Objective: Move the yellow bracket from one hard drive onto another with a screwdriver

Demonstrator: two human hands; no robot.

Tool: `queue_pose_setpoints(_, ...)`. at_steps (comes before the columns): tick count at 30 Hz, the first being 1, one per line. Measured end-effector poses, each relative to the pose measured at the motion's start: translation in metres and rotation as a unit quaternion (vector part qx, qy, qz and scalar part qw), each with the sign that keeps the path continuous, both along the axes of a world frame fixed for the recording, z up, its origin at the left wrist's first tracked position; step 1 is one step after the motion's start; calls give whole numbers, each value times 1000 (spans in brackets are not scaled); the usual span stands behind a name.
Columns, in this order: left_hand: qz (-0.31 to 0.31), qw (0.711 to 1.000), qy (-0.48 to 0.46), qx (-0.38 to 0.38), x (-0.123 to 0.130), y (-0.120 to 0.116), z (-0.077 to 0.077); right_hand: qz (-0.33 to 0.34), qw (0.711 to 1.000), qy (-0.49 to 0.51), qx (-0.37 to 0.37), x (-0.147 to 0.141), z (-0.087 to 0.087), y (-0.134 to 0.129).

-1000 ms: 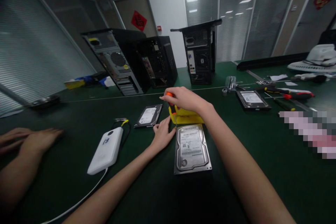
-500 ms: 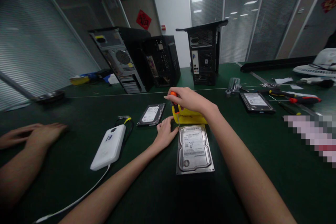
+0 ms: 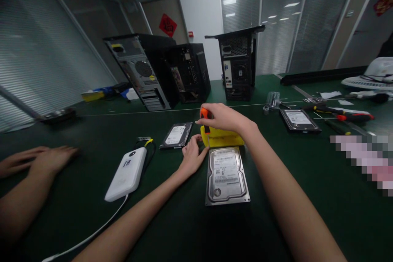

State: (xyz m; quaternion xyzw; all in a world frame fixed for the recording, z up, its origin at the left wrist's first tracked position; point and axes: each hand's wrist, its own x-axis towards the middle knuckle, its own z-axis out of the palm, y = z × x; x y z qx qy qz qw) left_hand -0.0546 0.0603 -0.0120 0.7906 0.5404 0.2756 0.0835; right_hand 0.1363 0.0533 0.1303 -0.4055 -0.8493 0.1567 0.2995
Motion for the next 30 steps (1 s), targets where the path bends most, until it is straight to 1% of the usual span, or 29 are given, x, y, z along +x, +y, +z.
queue_pose_setpoints(4,15,1000,4,0,-2,1,1,-12,1000,-18,1,2,1,1)
queue_pose_setpoints(7,9,1000,23,-3,-3,2,0,-15,999,-29,1,5,2,1)
queue_pose_setpoints(13,16,999,31,-2,-2,1,1,-83,993,-36,72,10,4,1)
queue_pose_setpoints(15,15,999,32,-8,-2,1,1,-90,991,-59,80,10,3,1)
queue_pose_setpoints(20,15,999,33,-2,-2,1,0,-54,988,-130,62,7,0,4)
queue_pose_setpoints(26,15,999,41,-2,-2,-1,0,-22,986,-156,59,6,-1,6)
queue_pose_setpoints(30,16,999,43,-12,-1,-1,1,-7,983,-181,43,7,-1,3)
